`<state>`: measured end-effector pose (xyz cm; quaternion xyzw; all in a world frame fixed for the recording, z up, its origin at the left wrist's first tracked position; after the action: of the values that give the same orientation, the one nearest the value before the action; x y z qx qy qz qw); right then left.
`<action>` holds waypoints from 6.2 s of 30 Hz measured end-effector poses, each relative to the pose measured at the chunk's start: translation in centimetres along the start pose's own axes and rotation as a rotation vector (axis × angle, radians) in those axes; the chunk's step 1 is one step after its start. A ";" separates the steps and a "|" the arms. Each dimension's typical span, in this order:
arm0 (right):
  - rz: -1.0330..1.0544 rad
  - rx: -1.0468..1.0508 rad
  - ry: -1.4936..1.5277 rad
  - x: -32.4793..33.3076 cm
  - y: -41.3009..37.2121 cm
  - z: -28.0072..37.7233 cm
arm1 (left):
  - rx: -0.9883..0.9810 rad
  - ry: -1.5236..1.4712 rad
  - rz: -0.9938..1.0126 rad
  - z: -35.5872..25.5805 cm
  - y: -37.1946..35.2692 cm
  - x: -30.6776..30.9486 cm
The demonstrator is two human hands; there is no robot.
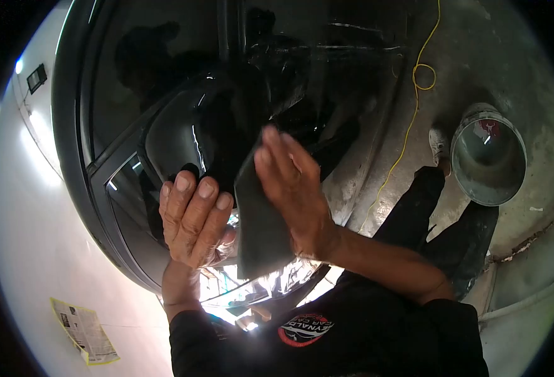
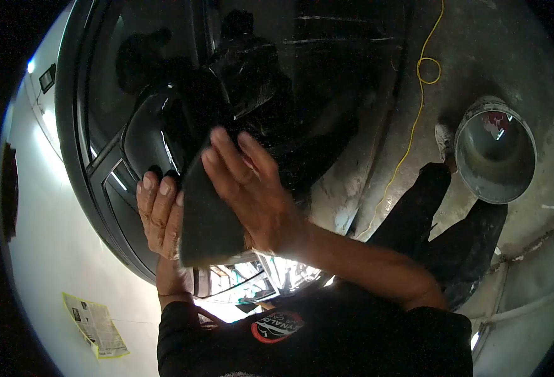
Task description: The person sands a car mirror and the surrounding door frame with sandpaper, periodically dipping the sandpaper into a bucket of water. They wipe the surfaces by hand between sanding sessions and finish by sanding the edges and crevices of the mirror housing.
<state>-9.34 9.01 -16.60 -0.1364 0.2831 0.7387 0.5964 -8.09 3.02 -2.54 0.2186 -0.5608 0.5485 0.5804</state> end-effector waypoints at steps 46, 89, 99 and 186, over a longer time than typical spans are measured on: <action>0.026 0.148 -0.166 0.6 1.7 0.6 | 0.051 -0.028 -0.209 0.6 1.0 0.4; -0.069 -0.294 0.449 9.3 0.6 -7.7 | 0.053 0.331 -0.013 -1.8 7.9 -1.4; -0.253 -0.321 0.448 13.0 -3.1 -8.6 | -0.481 0.281 0.311 -4.6 12.8 -5.2; 1.009 0.534 -1.017 -13.1 5.5 8.8 | 0.426 -0.467 -0.703 -3.1 -14.4 -8.6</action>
<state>-10.14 2.86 -1.04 0.5152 0.1704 0.7999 0.2561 7.86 -1.98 -5.90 0.6269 -0.4431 0.3579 0.5315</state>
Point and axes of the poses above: each hand's wrist, its own y-axis towards the middle knuckle, its own x-axis out of the back of the hand, z = x × y, the point moved 9 cm from there along y, towards the middle knuckle, and after that the axes turned 5 degrees about z, right-handed, at the moved point
